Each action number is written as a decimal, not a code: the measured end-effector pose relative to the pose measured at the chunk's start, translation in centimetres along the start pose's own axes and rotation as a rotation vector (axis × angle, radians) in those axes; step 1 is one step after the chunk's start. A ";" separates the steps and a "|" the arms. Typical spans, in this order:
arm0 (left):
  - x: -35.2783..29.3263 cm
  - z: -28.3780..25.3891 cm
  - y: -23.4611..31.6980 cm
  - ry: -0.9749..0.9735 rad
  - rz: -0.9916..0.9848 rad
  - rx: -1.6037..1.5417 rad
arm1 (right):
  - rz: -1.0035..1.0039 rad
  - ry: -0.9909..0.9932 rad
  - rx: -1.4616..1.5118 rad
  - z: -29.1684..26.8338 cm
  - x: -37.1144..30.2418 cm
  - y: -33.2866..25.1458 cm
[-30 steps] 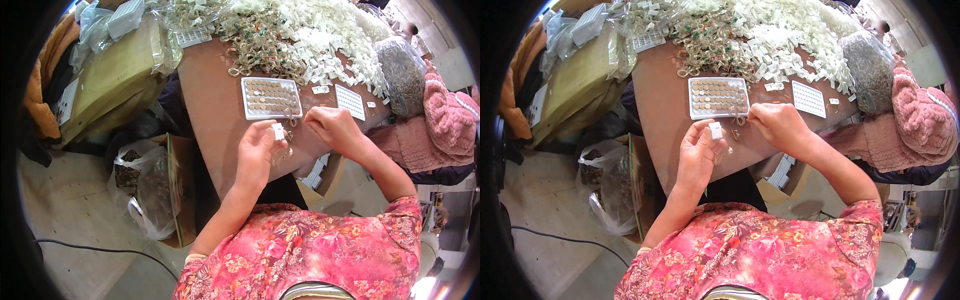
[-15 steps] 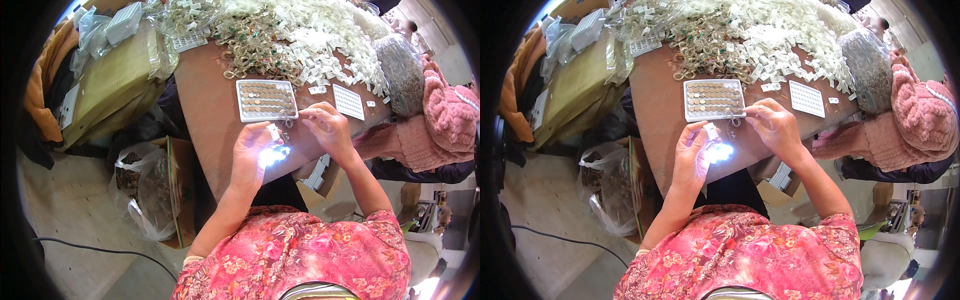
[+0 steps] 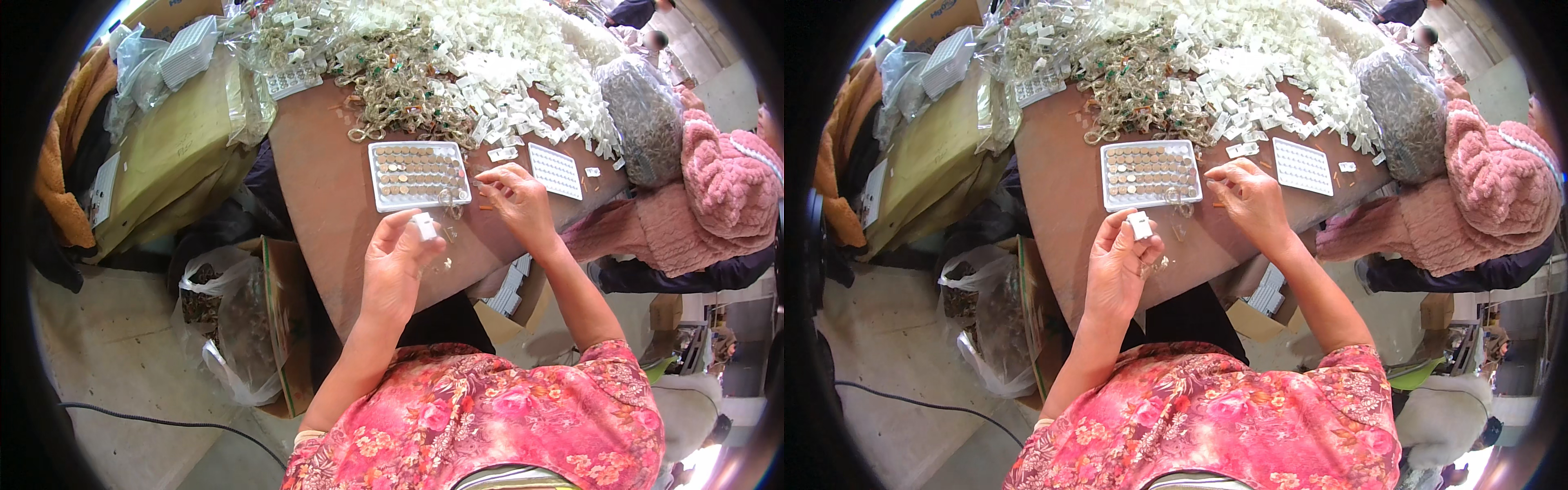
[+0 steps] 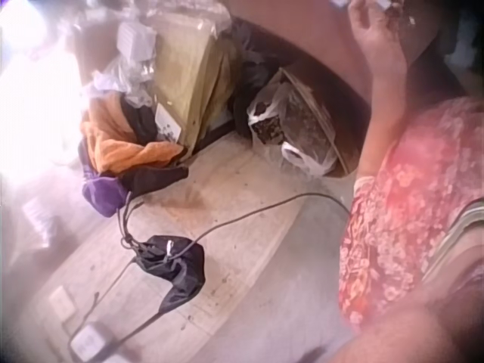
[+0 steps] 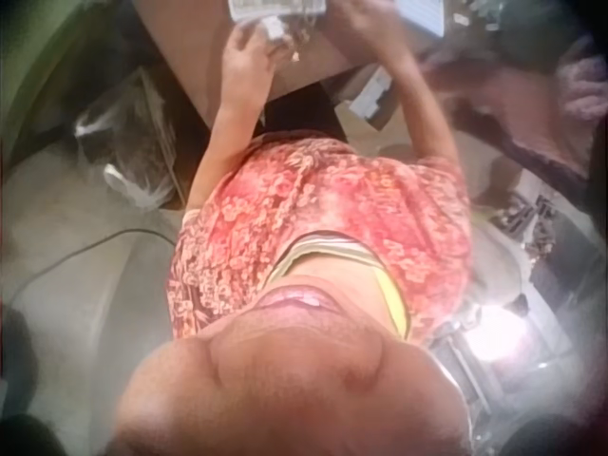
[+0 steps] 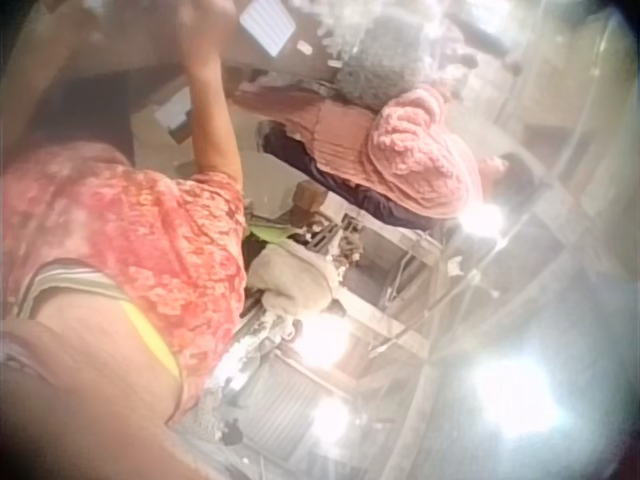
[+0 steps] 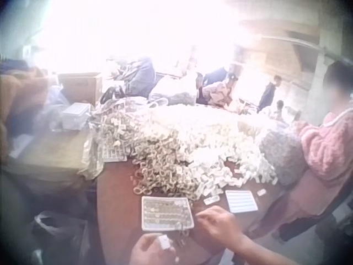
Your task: The person repeatedly picks small white plastic housings and thin wires from a large pile on the table, inserts the wires into the housings, and places the assembled units into a white tray. The person works continuously at a shared table with other workers in a workshop setting.
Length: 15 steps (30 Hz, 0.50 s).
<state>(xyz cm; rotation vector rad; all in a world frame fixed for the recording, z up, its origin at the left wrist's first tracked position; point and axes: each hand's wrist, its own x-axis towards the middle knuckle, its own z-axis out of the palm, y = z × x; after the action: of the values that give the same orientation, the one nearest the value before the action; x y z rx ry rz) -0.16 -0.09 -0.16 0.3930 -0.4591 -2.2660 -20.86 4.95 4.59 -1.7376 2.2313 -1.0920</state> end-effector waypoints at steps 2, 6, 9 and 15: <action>0.0 0.2 0.1 0.035 -0.029 0.002 | -0.006 0.055 -0.049 -0.3 0.3 0.3; 0.1 0.4 0.4 0.035 -0.052 -0.016 | 0.026 0.104 -0.122 -0.8 0.9 1.2; 0.2 0.1 0.3 0.037 -0.052 -0.005 | -0.115 -0.019 -0.233 -0.2 0.9 2.3; 0.3 -0.4 -0.6 0.023 0.010 0.028 | -0.438 -0.121 -0.622 0.3 1.1 3.7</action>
<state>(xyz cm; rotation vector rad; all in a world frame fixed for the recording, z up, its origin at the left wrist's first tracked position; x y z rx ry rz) -0.58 0.03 -0.81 0.4292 -0.4803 -2.2454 -24.07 4.18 2.52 -2.5377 2.3248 -0.3094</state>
